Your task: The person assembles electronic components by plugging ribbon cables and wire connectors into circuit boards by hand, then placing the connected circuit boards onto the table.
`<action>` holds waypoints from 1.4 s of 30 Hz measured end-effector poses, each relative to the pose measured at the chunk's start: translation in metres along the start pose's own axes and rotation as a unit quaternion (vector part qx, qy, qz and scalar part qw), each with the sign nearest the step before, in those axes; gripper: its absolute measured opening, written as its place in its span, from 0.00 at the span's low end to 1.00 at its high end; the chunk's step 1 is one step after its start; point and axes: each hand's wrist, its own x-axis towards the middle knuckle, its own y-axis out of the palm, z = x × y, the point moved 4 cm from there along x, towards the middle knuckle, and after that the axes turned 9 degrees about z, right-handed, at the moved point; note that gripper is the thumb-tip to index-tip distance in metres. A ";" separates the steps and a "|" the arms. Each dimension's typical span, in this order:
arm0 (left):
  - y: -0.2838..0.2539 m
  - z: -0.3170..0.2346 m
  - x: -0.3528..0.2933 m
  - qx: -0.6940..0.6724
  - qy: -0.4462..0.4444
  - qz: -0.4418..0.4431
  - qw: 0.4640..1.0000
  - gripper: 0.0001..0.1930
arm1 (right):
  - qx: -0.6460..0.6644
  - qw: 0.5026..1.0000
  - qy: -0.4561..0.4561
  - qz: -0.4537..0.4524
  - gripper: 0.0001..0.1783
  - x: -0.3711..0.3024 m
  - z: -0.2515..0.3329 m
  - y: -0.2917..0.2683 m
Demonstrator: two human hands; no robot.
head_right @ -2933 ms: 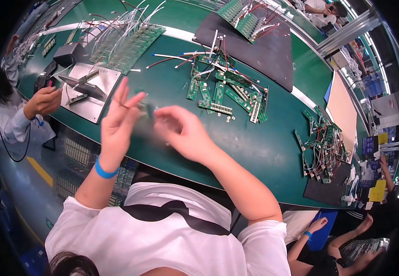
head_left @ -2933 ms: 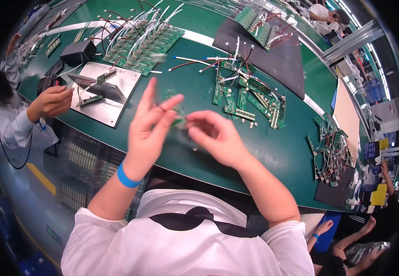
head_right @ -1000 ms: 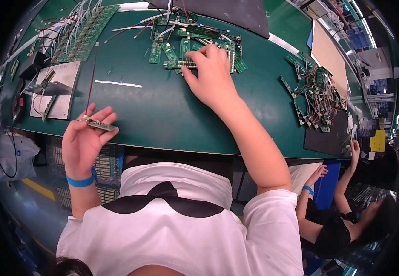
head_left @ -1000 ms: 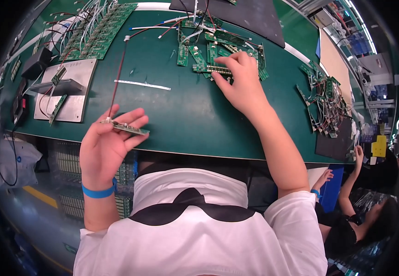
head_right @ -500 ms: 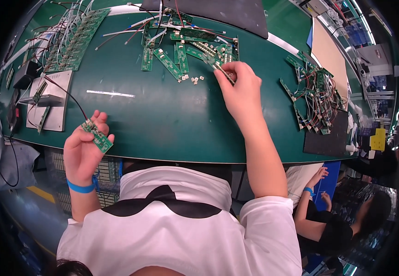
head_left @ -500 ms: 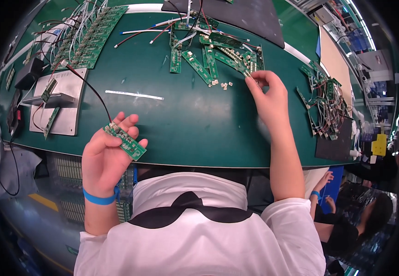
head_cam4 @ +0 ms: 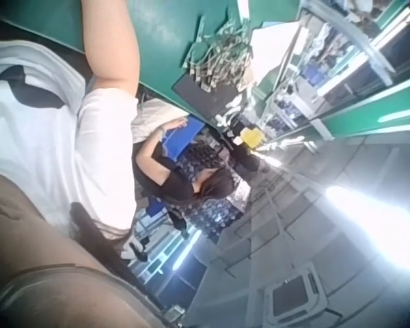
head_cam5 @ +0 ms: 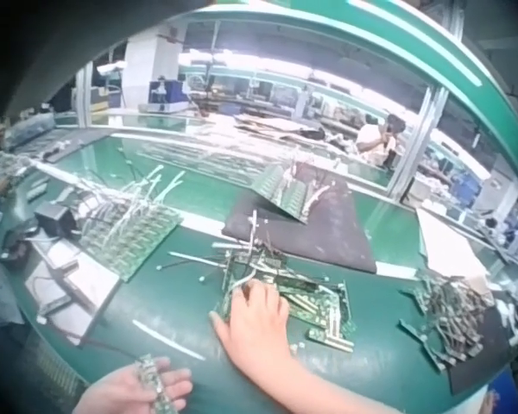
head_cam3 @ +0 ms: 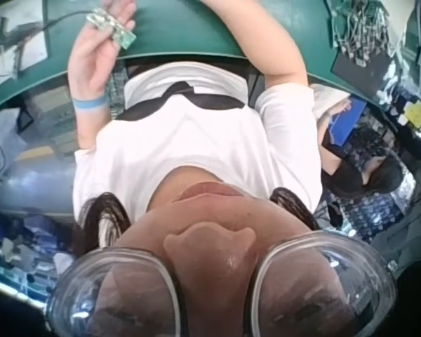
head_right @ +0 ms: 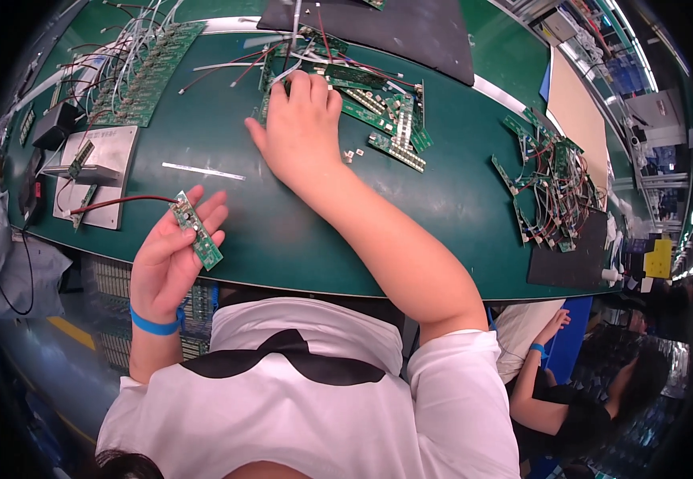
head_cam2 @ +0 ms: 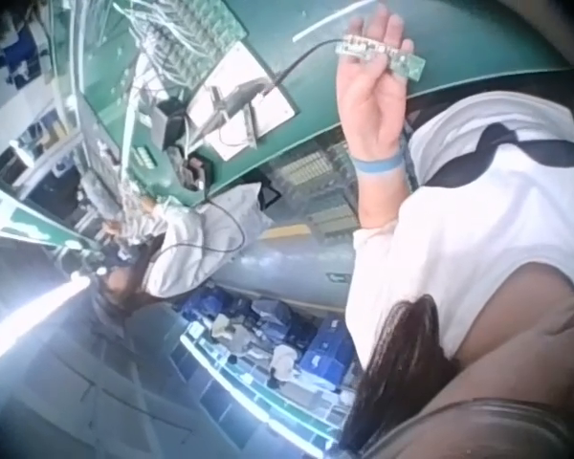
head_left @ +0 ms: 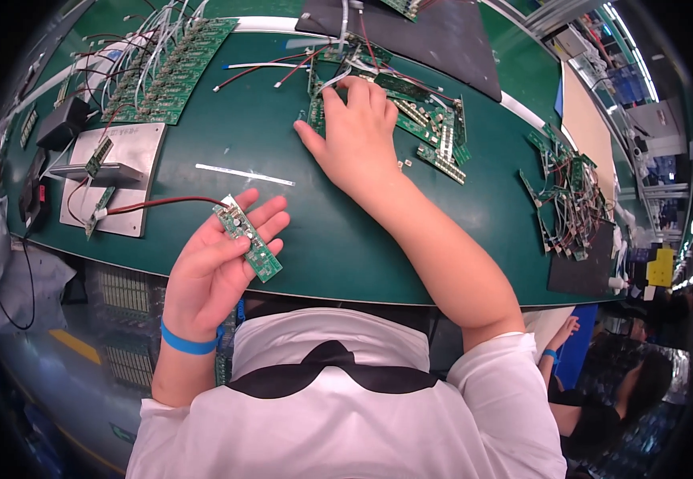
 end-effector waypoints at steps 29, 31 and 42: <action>0.046 -0.009 -0.026 0.032 -0.018 0.118 0.992 0.44 | 0.135 0.988 0.068 0.042 0.06 -0.027 -0.008 -0.026; 0.045 -0.009 -0.027 0.018 -0.007 0.130 0.991 0.44 | 0.156 0.986 0.052 0.023 0.05 -0.034 0.007 -0.036; 0.037 0.009 -0.013 -0.020 0.049 0.013 0.999 0.34 | 0.403 0.906 -0.120 -0.055 0.10 -0.066 0.042 -0.059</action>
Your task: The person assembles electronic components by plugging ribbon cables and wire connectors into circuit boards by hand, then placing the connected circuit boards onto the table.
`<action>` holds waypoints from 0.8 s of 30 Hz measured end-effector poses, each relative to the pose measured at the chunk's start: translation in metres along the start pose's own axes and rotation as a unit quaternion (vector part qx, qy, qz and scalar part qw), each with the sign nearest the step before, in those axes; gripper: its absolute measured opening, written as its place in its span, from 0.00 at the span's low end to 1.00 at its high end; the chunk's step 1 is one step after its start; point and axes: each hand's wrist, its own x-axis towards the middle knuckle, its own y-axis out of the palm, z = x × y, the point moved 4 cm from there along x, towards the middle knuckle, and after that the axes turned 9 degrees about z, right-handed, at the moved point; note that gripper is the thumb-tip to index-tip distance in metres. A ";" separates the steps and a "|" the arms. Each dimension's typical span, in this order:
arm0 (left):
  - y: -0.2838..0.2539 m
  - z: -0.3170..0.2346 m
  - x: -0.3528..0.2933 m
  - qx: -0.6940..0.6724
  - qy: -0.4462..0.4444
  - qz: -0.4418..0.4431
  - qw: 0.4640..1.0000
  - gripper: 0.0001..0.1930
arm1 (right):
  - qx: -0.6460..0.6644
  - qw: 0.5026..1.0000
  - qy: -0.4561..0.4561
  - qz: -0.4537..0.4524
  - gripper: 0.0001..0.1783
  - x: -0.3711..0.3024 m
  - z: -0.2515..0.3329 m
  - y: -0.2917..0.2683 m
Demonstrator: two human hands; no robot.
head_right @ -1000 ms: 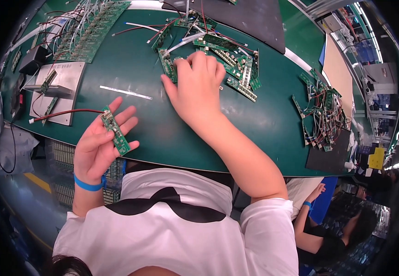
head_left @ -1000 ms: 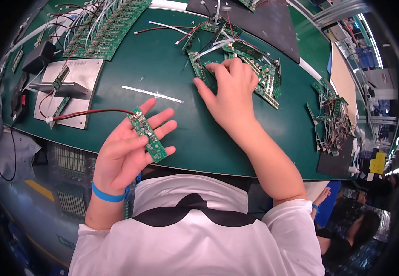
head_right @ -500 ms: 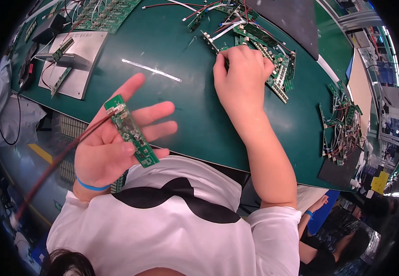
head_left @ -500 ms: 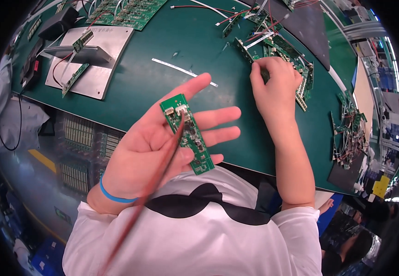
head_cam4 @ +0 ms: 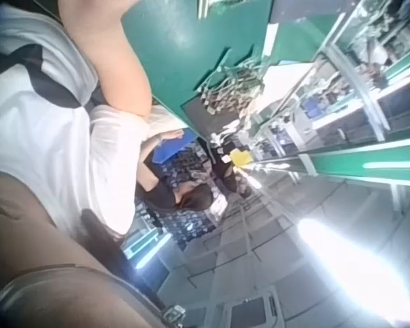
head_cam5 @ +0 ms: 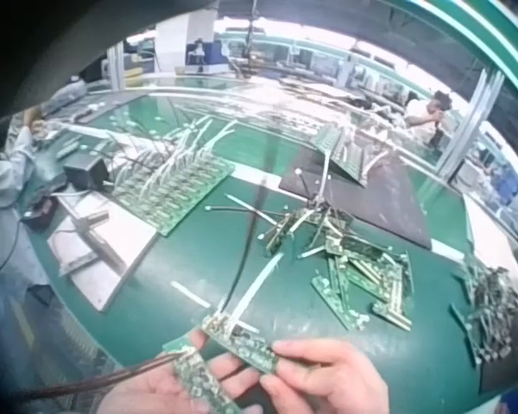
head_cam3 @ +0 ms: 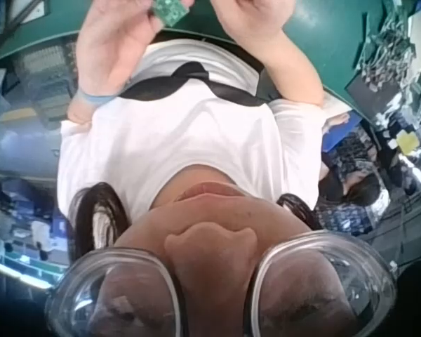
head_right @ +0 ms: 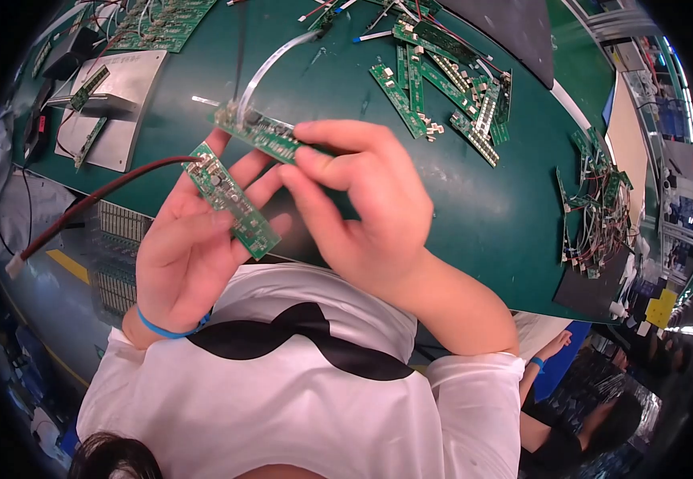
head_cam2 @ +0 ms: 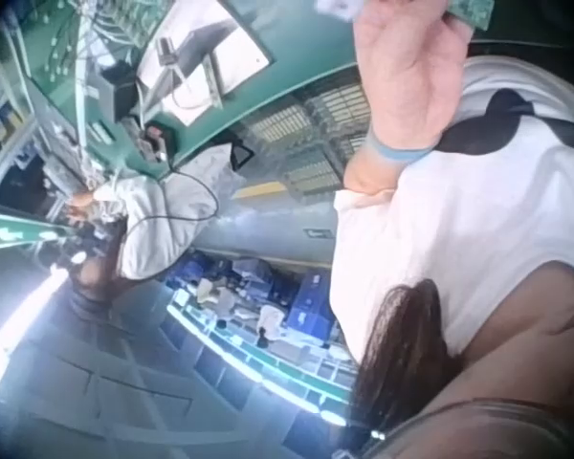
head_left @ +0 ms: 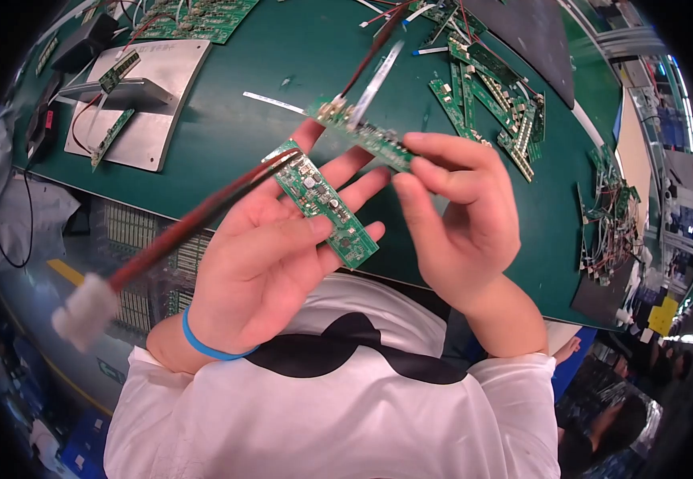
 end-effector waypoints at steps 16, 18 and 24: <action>0.000 0.004 0.003 0.039 0.032 -0.021 0.998 0.25 | 0.103 0.993 -0.007 0.054 0.13 -0.009 0.005 0.012; 0.001 0.003 0.002 0.041 0.025 -0.015 0.999 0.25 | 0.101 0.993 -0.002 0.058 0.13 -0.009 0.004 0.011; 0.000 0.004 0.000 0.023 0.044 -0.022 0.999 0.24 | 0.128 0.988 0.038 0.074 0.13 -0.008 0.004 0.008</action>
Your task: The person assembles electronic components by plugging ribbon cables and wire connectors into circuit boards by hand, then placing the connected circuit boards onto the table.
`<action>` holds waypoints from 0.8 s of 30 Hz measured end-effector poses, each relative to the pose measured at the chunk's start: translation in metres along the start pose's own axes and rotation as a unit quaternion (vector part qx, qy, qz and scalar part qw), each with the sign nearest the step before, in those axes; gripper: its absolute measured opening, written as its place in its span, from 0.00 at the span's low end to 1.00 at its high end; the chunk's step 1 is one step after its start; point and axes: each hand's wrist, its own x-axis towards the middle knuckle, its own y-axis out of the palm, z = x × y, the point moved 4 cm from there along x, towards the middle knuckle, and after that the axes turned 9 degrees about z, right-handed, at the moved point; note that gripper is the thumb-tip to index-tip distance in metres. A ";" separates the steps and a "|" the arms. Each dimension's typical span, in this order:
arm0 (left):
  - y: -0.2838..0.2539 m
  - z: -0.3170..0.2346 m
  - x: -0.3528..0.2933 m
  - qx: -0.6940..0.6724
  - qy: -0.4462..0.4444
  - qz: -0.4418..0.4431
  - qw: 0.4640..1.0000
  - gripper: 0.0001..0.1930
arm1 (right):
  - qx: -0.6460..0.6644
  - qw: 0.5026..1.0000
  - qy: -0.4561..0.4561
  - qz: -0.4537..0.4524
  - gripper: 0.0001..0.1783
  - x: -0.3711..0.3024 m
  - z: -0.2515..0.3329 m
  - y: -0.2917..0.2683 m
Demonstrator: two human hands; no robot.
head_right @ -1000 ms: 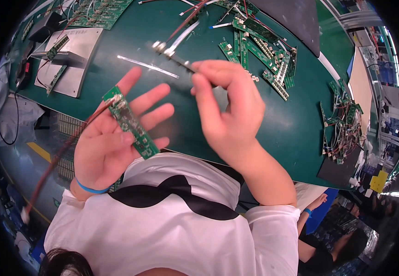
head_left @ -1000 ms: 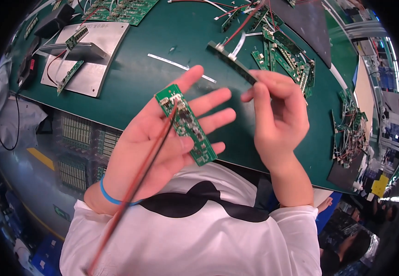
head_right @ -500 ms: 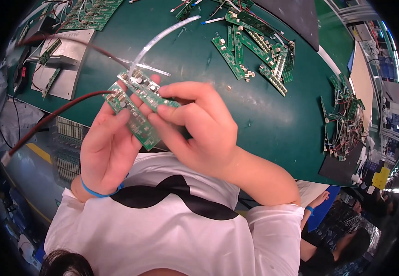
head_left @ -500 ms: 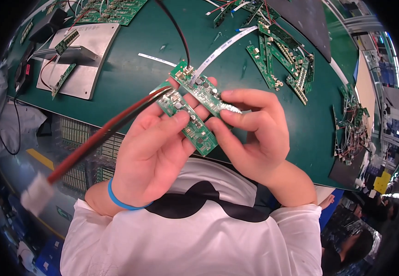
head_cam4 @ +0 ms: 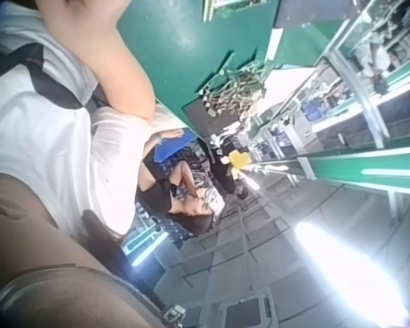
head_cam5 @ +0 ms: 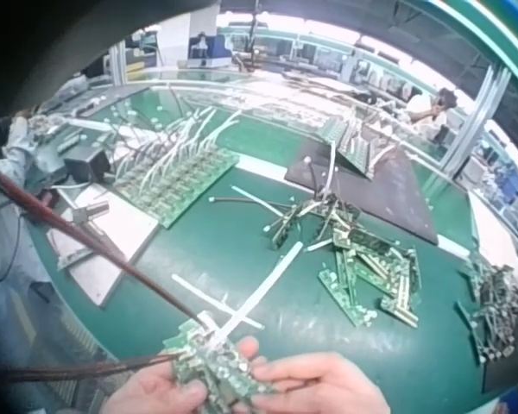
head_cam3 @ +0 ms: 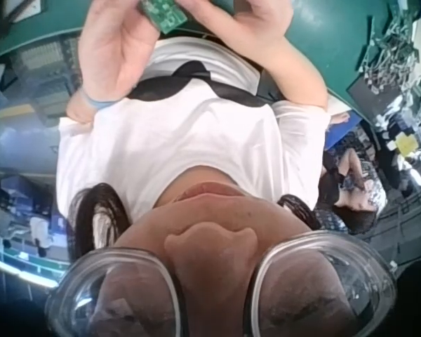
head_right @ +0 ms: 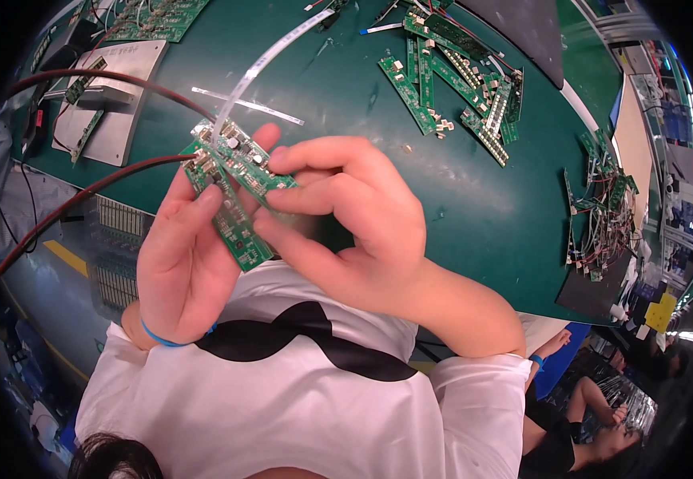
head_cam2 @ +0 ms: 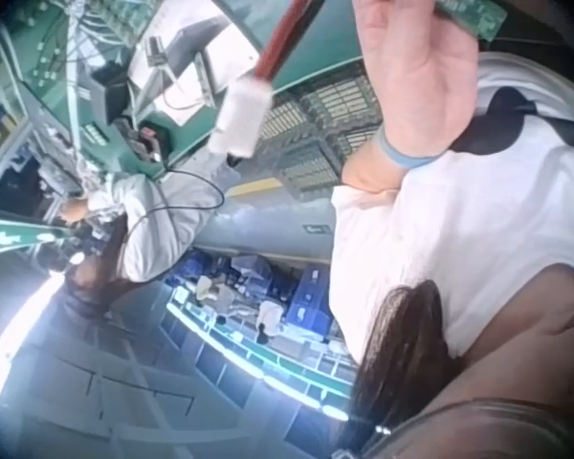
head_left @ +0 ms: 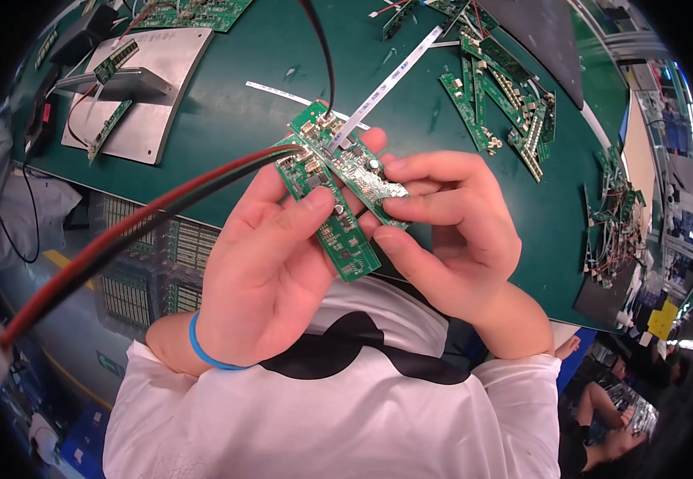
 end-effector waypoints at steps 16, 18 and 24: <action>0.005 0.000 0.001 0.073 0.032 -0.054 0.995 0.26 | 0.296 0.936 0.188 0.007 0.22 0.000 -0.010 0.004; 0.006 -0.002 0.000 0.079 0.035 -0.050 0.995 0.26 | 0.294 0.939 0.177 0.018 0.23 -0.002 -0.012 0.006; 0.002 -0.001 0.001 0.093 0.013 -0.030 0.995 0.28 | 0.266 0.950 0.155 0.059 0.25 -0.003 -0.011 0.003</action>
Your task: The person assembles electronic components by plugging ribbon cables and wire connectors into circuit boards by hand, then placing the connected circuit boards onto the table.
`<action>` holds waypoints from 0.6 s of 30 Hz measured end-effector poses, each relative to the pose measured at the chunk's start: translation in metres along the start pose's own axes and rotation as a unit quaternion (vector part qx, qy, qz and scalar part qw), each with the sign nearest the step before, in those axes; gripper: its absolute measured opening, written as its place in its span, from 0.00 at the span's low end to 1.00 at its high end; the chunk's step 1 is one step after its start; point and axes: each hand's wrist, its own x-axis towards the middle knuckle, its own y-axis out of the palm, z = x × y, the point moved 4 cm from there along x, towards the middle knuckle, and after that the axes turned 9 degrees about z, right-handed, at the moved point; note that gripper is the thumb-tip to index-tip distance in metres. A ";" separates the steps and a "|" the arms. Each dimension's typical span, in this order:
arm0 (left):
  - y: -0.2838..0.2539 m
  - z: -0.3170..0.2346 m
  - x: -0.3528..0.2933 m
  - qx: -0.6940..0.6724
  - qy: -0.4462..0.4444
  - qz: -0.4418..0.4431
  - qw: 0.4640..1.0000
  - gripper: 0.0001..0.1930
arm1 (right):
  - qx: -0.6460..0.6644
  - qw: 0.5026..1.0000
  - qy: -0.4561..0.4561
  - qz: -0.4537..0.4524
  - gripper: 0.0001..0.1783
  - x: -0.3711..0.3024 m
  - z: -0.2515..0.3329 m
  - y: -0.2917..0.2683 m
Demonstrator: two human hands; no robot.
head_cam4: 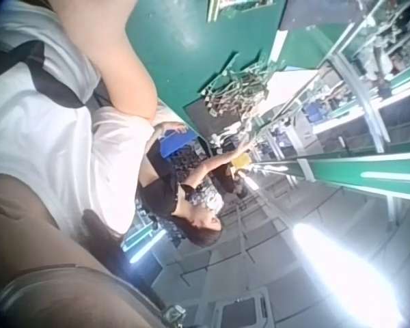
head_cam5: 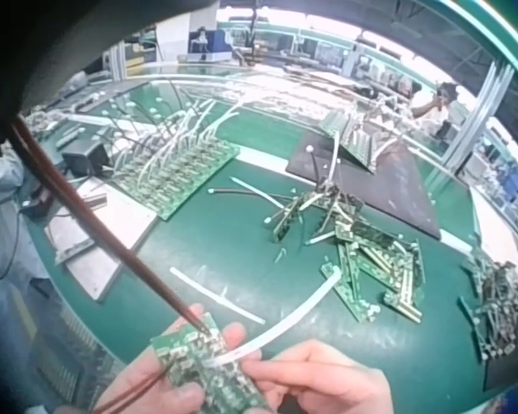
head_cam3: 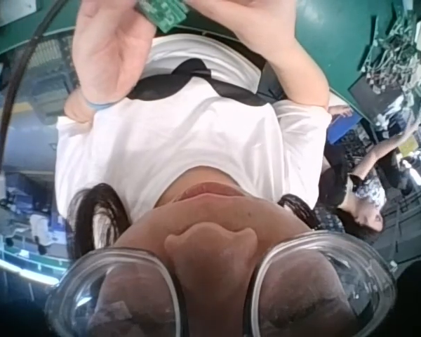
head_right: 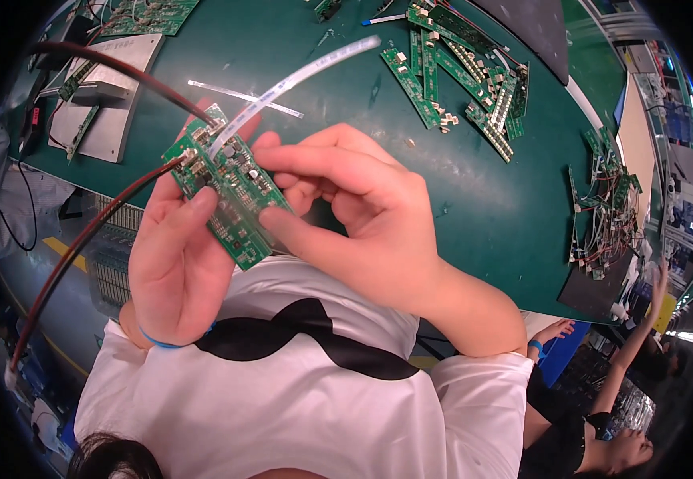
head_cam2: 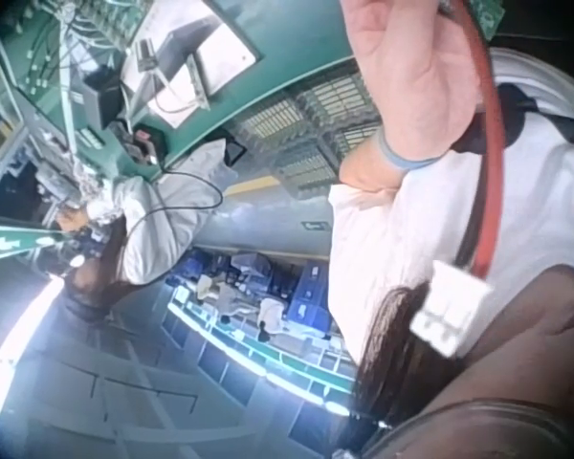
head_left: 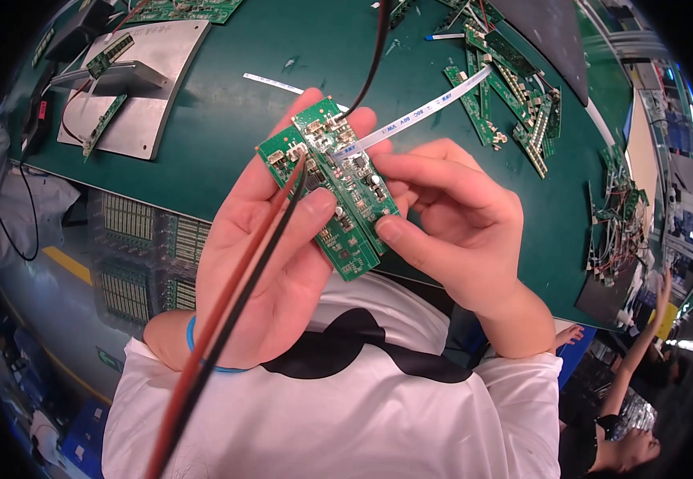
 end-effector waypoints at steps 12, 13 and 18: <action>0.003 -0.002 0.000 -0.008 0.021 0.001 1.000 0.32 | 0.000 1.000 0.002 -0.018 0.23 0.002 0.003 0.003; 0.003 -0.002 0.000 -0.008 0.022 0.000 1.000 0.32 | -0.007 1.000 0.003 -0.014 0.24 0.002 0.003 0.003; 0.003 -0.003 -0.003 -0.016 0.034 0.028 0.999 0.33 | 0.007 1.000 -0.002 -0.012 0.24 0.002 0.003 0.006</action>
